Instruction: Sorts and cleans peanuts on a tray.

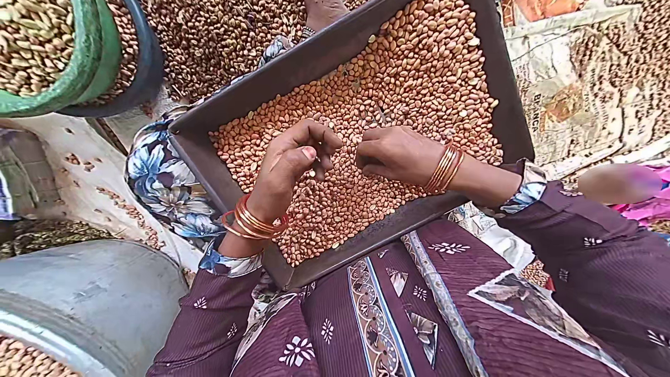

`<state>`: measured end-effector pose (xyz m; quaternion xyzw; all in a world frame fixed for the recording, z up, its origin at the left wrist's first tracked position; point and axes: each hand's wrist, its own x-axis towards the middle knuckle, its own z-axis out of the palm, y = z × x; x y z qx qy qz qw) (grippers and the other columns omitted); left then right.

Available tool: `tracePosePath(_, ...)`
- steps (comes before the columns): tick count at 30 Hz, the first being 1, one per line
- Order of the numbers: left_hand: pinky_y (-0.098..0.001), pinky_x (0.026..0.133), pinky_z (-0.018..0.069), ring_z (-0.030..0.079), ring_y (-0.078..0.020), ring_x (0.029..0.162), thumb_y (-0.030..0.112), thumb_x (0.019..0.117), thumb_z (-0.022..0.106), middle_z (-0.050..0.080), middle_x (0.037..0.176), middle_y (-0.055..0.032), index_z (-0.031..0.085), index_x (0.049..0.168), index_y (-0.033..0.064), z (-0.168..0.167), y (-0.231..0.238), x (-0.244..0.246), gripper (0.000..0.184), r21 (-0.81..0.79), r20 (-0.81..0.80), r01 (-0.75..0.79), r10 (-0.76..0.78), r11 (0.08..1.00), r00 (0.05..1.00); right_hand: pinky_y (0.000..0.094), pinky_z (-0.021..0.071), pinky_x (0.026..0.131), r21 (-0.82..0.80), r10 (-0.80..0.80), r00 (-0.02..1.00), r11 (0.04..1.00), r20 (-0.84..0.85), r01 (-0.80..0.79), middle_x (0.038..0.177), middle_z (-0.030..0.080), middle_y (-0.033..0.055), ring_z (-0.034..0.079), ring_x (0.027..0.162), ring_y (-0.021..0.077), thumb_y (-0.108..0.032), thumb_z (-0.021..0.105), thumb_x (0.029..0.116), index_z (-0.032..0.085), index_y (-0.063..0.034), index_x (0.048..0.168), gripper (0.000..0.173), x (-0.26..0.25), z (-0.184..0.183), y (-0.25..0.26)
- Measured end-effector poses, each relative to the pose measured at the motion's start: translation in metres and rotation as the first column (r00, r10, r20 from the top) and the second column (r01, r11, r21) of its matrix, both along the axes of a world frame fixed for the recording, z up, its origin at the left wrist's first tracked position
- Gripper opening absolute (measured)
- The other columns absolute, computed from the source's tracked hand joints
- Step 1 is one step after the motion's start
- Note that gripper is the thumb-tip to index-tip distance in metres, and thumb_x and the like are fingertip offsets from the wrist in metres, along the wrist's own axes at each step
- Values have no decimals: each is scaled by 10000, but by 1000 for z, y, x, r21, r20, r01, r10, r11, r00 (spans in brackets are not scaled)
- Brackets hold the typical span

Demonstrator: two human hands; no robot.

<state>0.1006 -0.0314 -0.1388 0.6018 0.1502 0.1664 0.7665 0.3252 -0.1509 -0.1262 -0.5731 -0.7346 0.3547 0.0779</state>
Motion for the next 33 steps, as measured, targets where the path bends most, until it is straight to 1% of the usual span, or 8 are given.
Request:
tracePosePath(2,-168,621,498,586,-11,746,233,1014,531,637,959,32,683,1056,66,2,-5,-9,230,285,-120,39,-5,958,993,456,543,715,-49,-4,999,999,34,6,923,642,147,665,816,299,-126,664,953,705,-13,961,121,-2,4,3)
tracePosePath(5,-221,626,458,542,-87,709,215,953,638,601,833,-31,772,992,75,0,-19,-19,197,675,-243,186,-23,714,970,416,523,675,-77,-56,998,995,15,57,857,638,98,641,758,234,-98,622,911,654,-31,937,79,1,8,7)
tracePosePath(8,-346,598,489,561,-216,690,243,986,631,575,842,-92,763,1079,80,-7,-30,-25,229,781,-316,282,-36,558,948,379,514,679,-80,-102,994,992,-34,99,853,637,61,624,763,182,-76,595,916,680,-64,920,86,9,9,9)
tracePosePath(12,-365,563,499,595,-248,692,215,1012,614,578,838,-106,760,1038,76,-12,-39,-25,204,831,-316,275,3,484,949,352,545,807,-46,-83,988,996,-131,78,939,696,70,664,867,173,-158,643,964,768,-86,1001,149,8,0,9)
tracePosePath(24,-388,594,523,616,-284,719,191,995,631,586,833,-128,744,995,37,-13,-43,-30,191,850,-323,282,19,444,946,474,563,775,-46,-17,999,999,51,19,1001,666,152,685,883,310,-102,663,962,744,-51,1062,138,-17,3,13)
tracePosePath(28,-228,610,463,537,-107,701,171,957,592,593,863,-68,722,1011,23,1,-32,-35,205,699,-247,87,125,710,961,487,559,789,-55,-17,1000,998,16,18,987,684,150,688,882,308,-111,689,948,735,-44,1031,117,-14,1,15)
tracePosePath(30,-198,708,484,566,-49,816,203,1017,434,593,949,-28,659,1007,32,9,-22,-43,282,563,-240,-5,169,827,956,487,553,783,-65,-24,1000,998,-7,23,982,686,138,685,874,294,-119,677,948,740,-54,1010,110,-11,-1,15)
tracePosePath(33,-224,754,502,596,-74,878,161,1030,367,626,1008,-38,691,1036,38,14,-12,-56,347,587,-287,-7,216,809,933,464,547,781,-91,-33,999,995,-32,29,958,685,115,675,859,260,-138,669,942,749,-68,993,118,-8,-4,17)
